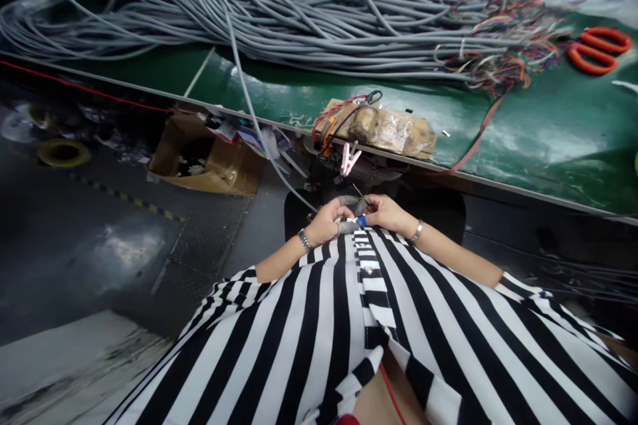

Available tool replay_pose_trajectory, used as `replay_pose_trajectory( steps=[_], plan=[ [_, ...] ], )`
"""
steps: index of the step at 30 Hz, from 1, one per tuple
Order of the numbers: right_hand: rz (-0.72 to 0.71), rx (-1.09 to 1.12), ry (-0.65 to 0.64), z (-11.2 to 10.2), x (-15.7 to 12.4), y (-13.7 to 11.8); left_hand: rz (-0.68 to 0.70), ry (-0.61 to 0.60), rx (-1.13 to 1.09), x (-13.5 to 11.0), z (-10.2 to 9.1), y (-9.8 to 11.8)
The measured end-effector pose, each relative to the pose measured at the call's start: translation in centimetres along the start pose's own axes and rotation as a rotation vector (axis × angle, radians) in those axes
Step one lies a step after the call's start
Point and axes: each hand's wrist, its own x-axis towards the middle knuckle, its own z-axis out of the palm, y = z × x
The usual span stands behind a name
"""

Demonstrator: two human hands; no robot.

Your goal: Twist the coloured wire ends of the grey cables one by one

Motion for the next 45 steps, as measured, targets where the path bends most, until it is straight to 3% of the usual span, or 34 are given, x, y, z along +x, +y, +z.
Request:
replay_pose_trajectory(
  steps=[8,16,24,29,31,34,37,40,43,45],
  plan=[
    [0.072,0.194,-0.190,-1.2,0.0,1.0,-0.039,-0.099,0.010,0.2,-0.2,0.0],
    [-0.232,-0.035,0.055,0.4,-0.3,0.1,-0.087,-0.092,-0.028,-0.3,0.1,0.7],
    [-0.228,-0.134,0.121,-0.5,-0.9,-0.1,-0.118,0.076,-0.411,-0.1,-0.1,-0.8],
    [-0.163,-0.220,0.144,-1.8,-0.4,0.8,-0.154,0.136,-0.466,1.3,-0.8,-2.1],
    [-0.092,-0.231,0.116,-2.3,0.0,1.9,-0.180,0.160,-0.385,2.0,-0.9,-3.0],
    [0.057,-0.165,0.039,-2.4,0.4,4.0,-0.244,0.190,-0.088,2.4,-1.0,-4.2],
    [0.126,-0.123,-0.019,-2.4,0.4,5.5,-0.128,0.212,0.212,1.2,-1.5,-4.0],
    [0.120,-0.082,0.018,-3.4,0.0,5.9,0.133,0.236,0.315,-1.8,-3.0,-1.9],
    [0.071,-0.103,0.140,-5.2,-0.5,6.0,0.263,0.330,0.337,-4.6,-5.3,1.2],
    [0.039,-0.168,0.203,-6.3,-0.8,5.9,0.294,0.350,0.582,-5.2,-6.8,2.6]
  ],
)
